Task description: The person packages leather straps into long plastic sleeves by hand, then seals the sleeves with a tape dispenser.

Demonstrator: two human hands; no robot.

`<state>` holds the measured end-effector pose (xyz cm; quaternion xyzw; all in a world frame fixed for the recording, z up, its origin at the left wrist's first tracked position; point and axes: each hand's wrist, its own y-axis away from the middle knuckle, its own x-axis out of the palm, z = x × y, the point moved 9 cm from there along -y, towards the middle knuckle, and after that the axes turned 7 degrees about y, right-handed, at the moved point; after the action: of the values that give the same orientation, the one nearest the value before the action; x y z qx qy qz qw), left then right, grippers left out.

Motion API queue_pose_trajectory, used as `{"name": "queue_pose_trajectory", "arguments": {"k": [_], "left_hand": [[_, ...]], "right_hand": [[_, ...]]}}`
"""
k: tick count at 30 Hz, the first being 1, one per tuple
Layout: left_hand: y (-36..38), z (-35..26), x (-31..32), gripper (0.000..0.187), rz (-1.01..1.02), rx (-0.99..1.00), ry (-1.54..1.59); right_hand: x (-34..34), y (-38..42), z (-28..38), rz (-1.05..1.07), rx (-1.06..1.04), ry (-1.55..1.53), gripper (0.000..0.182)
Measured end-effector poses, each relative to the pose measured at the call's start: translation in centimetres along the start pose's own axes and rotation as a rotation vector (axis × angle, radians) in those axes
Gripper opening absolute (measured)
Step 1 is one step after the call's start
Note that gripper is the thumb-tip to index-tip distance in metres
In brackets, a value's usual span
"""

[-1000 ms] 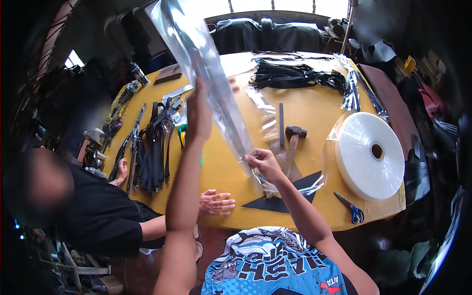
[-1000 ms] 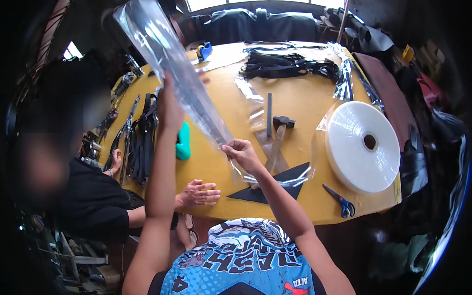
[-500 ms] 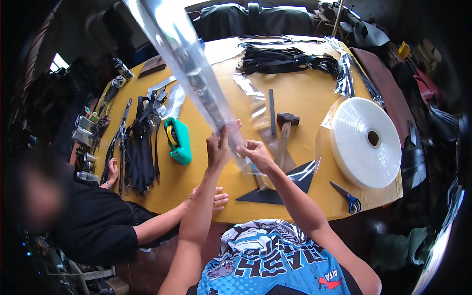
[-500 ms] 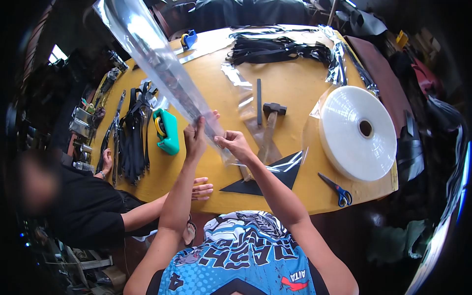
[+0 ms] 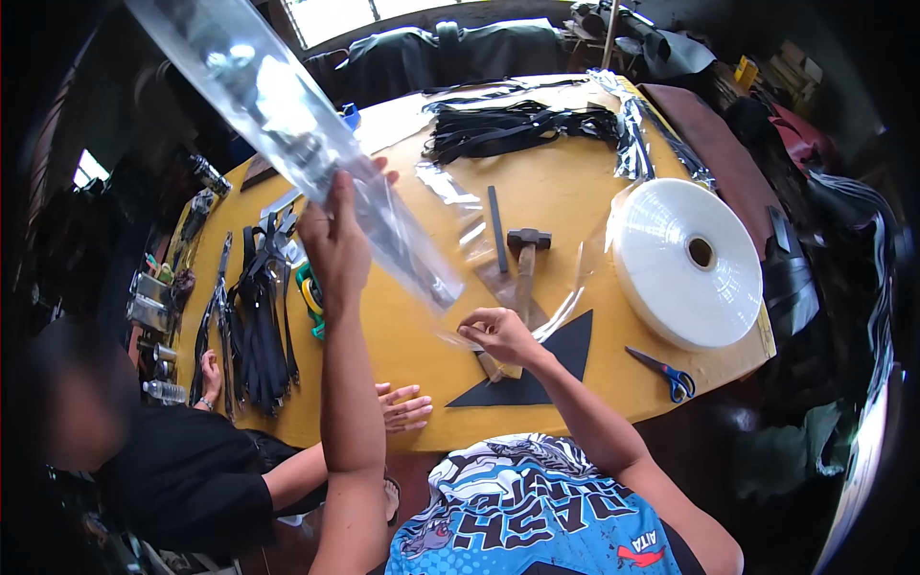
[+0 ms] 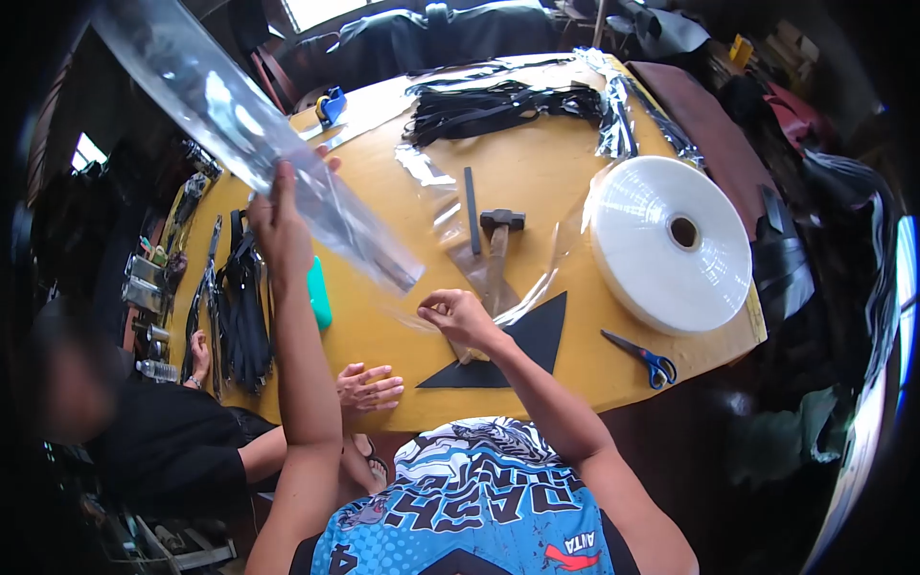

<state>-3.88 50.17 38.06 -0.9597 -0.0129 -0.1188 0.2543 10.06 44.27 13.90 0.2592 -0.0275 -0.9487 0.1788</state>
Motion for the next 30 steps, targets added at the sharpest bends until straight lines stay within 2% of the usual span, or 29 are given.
{"name": "queue_pose_trajectory", "arguments": {"k": [1, 3, 4, 6, 9, 13, 14, 17, 20, 22, 24, 26, 27, 28, 29, 30], "left_hand": [[-0.1, -1.3, 0.4, 0.036, 0.008, 0.033, -0.026], [0.0, -3.0, 1.1, 0.037, 0.023, 0.072, -0.044], [0.2, -3.9, 1.3, 0.037, 0.025, 0.112, -0.064], [0.3, -5.1, 1.6, 0.038, 0.028, 0.16, -0.082], [0.3, -6.0, 0.8, 0.039, -0.03, 0.173, -0.194], [0.4, -7.2, 0.6, 0.038, -0.022, 0.177, -0.22], [0.6, -7.4, 0.5, 0.038, -0.03, 0.19, -0.249], [0.6, -9.0, 0.8, 0.036, -0.014, 0.244, -0.336], [0.2, -10.6, 0.3, 0.035, -0.022, 0.32, -0.466], [0.3, -12.6, 0.7, 0.035, -0.035, 0.318, -0.406], [0.5, -14.1, 1.5, 0.036, -0.028, 0.354, -0.44], [1.0, -14.9, 1.7, 0.037, -0.092, 0.332, -0.312], [1.4, -15.6, 2.3, 0.039, -0.029, 0.383, -0.463], [1.6, -15.8, 2.5, 0.039, -0.03, 0.389, -0.469], [2.0, -15.8, 2.7, 0.039, -0.035, 0.405, -0.447], [2.2, -15.9, 2.8, 0.04, -0.043, 0.424, -0.423]], "right_hand": [[0.2, 0.2, 0.0, -0.012, 0.002, 0.001, 0.03], [0.1, 0.6, 2.3, -0.079, -0.235, -0.322, 0.03], [0.5, 0.8, 2.6, -0.089, -0.236, -0.322, 0.03], [2.5, 1.6, 4.4, 0.103, -0.23, -0.349, 0.031], [4.2, 3.0, 6.2, 0.231, -0.262, -0.444, 0.044], [6.9, 4.2, 5.8, 0.369, -0.305, -0.618, 0.062], [8.0, 4.2, 4.9, 0.351, -0.29, -0.574, 0.066], [9.5, 6.1, 4.4, 0.497, -0.229, -0.703, 0.064], [8.9, 6.8, 3.2, 0.501, -0.217, -0.687, 0.063], [6.0, 6.4, 2.8, 0.325, -0.228, -0.587, 0.052], [3.1, 4.6, 1.4, 0.12, -0.244, -0.287, 0.037], [-1.4, 2.4, 2.0, -0.214, -0.716, 0.089, 0.022], [-4.1, 1.5, 2.3, -0.342, -0.669, 0.385, 0.016], [-7.3, 0.5, 2.6, -0.468, -0.607, 0.677, 0.009], [-11.1, -0.7, 2.6, -0.58, -0.58, 0.73, 0.013], [-15.8, -1.2, 1.7, -0.853, -0.431, 0.665, 0.016]]}}
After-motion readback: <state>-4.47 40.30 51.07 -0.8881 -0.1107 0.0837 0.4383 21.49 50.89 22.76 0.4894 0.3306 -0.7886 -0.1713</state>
